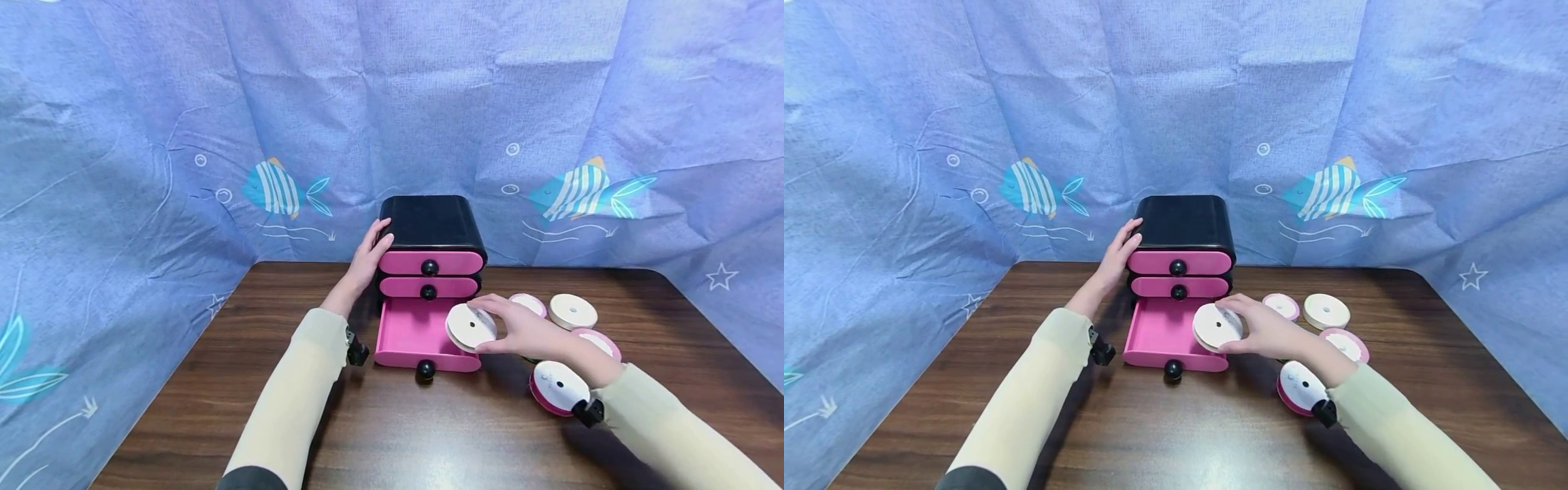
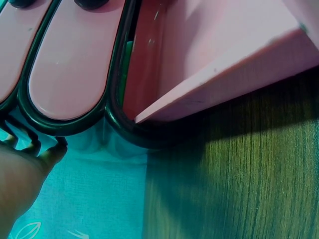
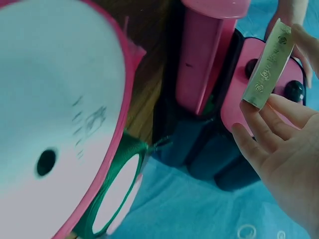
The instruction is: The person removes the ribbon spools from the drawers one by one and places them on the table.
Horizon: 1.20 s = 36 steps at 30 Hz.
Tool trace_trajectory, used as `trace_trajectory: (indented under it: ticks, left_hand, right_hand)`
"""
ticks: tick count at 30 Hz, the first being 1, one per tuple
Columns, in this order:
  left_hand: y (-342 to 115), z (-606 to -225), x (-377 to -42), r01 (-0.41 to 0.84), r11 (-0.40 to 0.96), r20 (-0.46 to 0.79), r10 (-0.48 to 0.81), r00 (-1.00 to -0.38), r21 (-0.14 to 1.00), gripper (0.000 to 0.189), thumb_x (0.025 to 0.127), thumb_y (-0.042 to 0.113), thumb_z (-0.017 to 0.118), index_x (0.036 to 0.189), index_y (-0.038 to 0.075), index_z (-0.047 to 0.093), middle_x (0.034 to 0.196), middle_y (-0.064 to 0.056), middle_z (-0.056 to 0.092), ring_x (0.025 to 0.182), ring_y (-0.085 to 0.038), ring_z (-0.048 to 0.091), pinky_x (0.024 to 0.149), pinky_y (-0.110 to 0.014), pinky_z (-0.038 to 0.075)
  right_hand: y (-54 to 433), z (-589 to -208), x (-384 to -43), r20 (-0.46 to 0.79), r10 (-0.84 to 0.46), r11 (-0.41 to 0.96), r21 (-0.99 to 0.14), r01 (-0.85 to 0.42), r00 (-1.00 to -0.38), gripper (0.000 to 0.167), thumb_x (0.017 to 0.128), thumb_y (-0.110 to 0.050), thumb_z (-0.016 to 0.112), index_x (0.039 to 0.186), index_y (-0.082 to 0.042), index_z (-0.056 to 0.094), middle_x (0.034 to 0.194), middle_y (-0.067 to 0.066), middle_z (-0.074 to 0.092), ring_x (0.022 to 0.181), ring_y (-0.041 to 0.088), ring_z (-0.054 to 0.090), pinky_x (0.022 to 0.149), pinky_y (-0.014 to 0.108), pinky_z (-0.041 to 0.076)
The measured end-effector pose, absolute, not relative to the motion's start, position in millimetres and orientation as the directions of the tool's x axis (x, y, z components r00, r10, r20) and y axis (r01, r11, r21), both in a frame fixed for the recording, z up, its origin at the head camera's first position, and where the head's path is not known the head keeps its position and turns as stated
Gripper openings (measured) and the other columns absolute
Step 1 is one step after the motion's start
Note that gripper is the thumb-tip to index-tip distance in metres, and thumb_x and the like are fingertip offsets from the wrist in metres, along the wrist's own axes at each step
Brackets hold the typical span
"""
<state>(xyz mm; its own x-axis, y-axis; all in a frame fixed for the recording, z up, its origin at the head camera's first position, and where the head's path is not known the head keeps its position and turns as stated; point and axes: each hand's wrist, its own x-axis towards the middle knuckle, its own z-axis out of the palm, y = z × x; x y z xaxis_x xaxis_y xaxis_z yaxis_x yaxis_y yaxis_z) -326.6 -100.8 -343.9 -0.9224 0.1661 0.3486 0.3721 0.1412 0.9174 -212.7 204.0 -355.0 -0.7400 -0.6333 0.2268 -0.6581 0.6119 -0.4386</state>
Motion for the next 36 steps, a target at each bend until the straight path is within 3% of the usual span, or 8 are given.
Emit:
trace_trajectory:
  ticks: [5,10,13,22,26,31,36]
  left_hand:
    - [-100,-343,-327,0.375,0.14,0.352,0.165,-0.921,0.916,0.052,0.1,0.025,0.051,0.147,0.009,0.041,0.16,-0.013,0.017,0.145,-0.021,0.017,0.115,-0.036,0.017]
    - [-99,-343,-326,0.372,0.132,0.351,0.161,-0.923,0.919,0.051,0.1,0.025,0.05,0.147,0.009,0.041,0.16,-0.013,0.016,0.145,-0.021,0.017,0.114,-0.036,0.017]
    - [-100,-342,-326,0.369,0.13,0.348,0.161,-0.924,0.92,0.051,0.1,0.025,0.049,0.148,0.009,0.04,0.16,-0.013,0.016,0.145,-0.021,0.017,0.115,-0.036,0.017]
    - [-99,-343,-326,0.371,0.142,0.349,0.153,-0.924,0.918,0.051,0.1,0.026,0.05,0.147,0.009,0.041,0.16,-0.014,0.016,0.145,-0.022,0.017,0.115,-0.036,0.017]
    - [-99,-344,-326,0.371,0.138,0.35,0.157,-0.924,0.918,0.052,0.099,0.026,0.049,0.147,0.009,0.041,0.16,-0.014,0.015,0.145,-0.022,0.017,0.115,-0.036,0.017]
    - [-99,-345,-327,0.375,0.129,0.355,0.158,-0.922,0.918,0.051,0.1,0.026,0.049,0.148,0.009,0.04,0.16,-0.016,0.014,0.145,-0.023,0.016,0.115,-0.037,0.017]
    - [-100,-345,-328,0.368,0.129,0.347,0.159,-0.924,0.921,0.051,0.1,0.026,0.05,0.148,0.01,0.04,0.16,-0.015,0.014,0.145,-0.022,0.016,0.115,-0.037,0.017]
  right_hand:
    - [225,-352,-196,0.237,-0.587,0.642,-0.446,-0.623,-0.774,0.07,0.078,-0.043,0.081,0.133,-0.006,0.057,0.129,0.007,0.058,0.118,0.025,0.051,0.093,0.046,0.044]
    - [250,-352,-181,0.307,-0.562,0.653,-0.405,-0.64,-0.768,0.067,0.076,-0.034,0.084,0.131,-0.007,0.058,0.131,0.007,0.057,0.121,0.025,0.048,0.099,0.017,0.033]
    - [265,-353,-173,0.366,-0.551,0.659,-0.36,-0.66,-0.75,0.067,0.072,-0.028,0.087,0.129,-0.005,0.058,0.128,0.01,0.058,0.117,0.023,0.05,0.095,0.005,0.025]
    - [313,-361,-151,0.429,-0.459,0.711,-0.349,-0.611,-0.778,0.074,0.062,-0.023,0.092,0.127,-0.007,0.06,0.121,0.009,0.061,0.113,-0.01,0.042,0.088,0.004,0.028]
    - [332,-365,-141,0.428,-0.421,0.763,-0.31,-0.567,-0.8,0.076,0.059,-0.025,0.093,0.126,-0.008,0.06,0.116,0.003,0.061,0.101,-0.009,0.047,0.081,0.007,0.032]
    - [354,-370,-130,0.452,-0.38,0.805,-0.269,-0.529,-0.807,0.077,0.054,-0.027,0.095,0.123,-0.01,0.063,0.115,-0.009,0.058,0.106,-0.014,0.042,0.082,0.003,0.025]
    - [372,-375,-121,0.442,-0.33,0.842,-0.26,-0.472,-0.834,0.077,0.052,-0.029,0.095,0.12,-0.013,0.063,0.113,-0.018,0.056,0.101,-0.016,0.043,0.077,0.005,0.027]
